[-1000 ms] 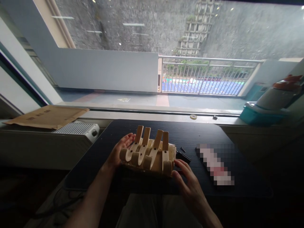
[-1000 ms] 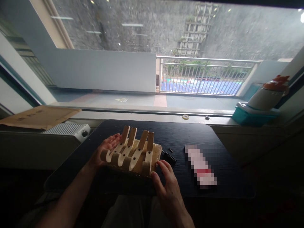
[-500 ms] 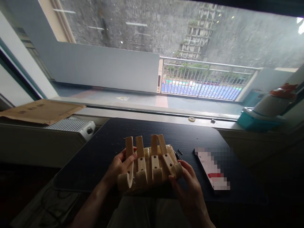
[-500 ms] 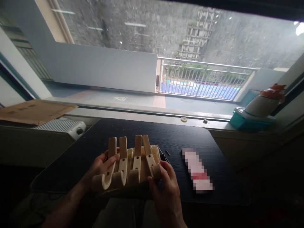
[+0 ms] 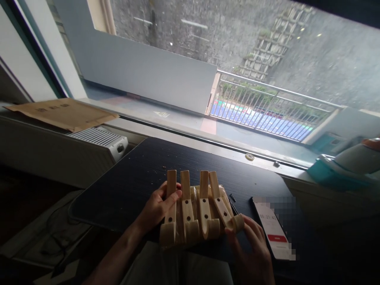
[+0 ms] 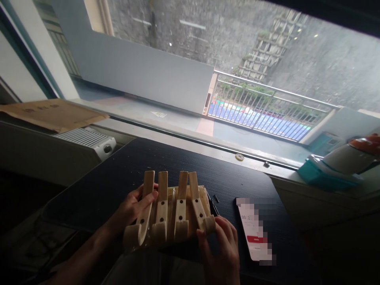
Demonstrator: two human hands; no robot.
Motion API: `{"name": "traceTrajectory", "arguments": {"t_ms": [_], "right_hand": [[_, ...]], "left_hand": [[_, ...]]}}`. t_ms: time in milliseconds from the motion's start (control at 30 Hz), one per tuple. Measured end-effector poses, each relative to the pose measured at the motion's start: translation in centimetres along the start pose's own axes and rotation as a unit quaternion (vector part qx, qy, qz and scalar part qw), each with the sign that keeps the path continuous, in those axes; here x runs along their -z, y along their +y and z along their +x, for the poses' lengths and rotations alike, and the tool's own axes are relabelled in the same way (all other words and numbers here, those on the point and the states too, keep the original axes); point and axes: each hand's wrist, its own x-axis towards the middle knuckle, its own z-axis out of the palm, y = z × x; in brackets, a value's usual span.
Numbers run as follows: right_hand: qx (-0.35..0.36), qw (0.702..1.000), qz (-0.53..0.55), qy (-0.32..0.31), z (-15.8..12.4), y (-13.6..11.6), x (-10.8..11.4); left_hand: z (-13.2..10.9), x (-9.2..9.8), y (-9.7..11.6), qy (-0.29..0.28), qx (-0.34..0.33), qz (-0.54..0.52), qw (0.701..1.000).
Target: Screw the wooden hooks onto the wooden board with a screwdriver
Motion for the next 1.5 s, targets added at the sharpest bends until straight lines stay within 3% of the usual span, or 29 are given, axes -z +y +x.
{"name": "traceTrajectory", "arguments": {"t_ms": [167, 333, 467, 700, 833, 900, 967, 1133, 1200, 1333, 1500], "right_hand": [[0.087, 0.996, -0.011, -0.019, 0.3, 0.0, 0.2], [0.072, 0.997, -0.039, -0.009, 0.7, 0.6, 0.7], [0.125, 0.992, -0.034, -0.013, 0.8, 0.5, 0.6], [0.106, 0.994, -0.026, -0.013, 0.8, 0.5, 1.0], [0.071, 0.994, 0.010, -0.087, 1.5, 1.0, 2.6], [0.007, 0.993, 0.032, -0.109, 3.1, 1.2, 3.3], [0.013, 0.987, 0.033, -0.158, 5.6, 1.1, 3.6], [0.060, 0.907, -0.026, -0.415, 12.0, -0.6, 3.0], [0.088, 0.874, -0.040, -0.477, 13.3, -1.4, 2.7], [0.125, 0.841, -0.028, -0.526, 14.2, -1.6, 2.3], [0.120, 0.839, 0.013, -0.530, 14.0, -0.3, 1.9]], "left_hand": [[0.0, 0.1, -0.3, -0.008, -0.003, -0.008, 1.000], [0.1, 0.1, -0.7, -0.002, -0.004, 0.000, 1.000], [0.1, 0.2, -0.8, -0.006, -0.003, -0.004, 1.000], [0.2, 0.3, -0.8, -0.002, 0.000, -0.001, 1.000], [0.3, 0.4, -0.8, -0.004, 0.005, -0.004, 1.000], [0.4, 0.5, -0.8, -0.007, 0.007, 0.000, 1.000], [0.5, 0.5, -0.7, -0.010, 0.004, 0.008, 1.000], [0.6, 0.6, -0.5, -0.027, 0.010, 0.014, 0.999], [0.7, 0.7, -0.6, -0.026, 0.010, 0.018, 0.999], [0.9, 1.0, -1.1, -0.027, 0.020, 0.021, 0.999], [1.0, 1.2, -1.4, -0.024, 0.034, 0.020, 0.999]]}}
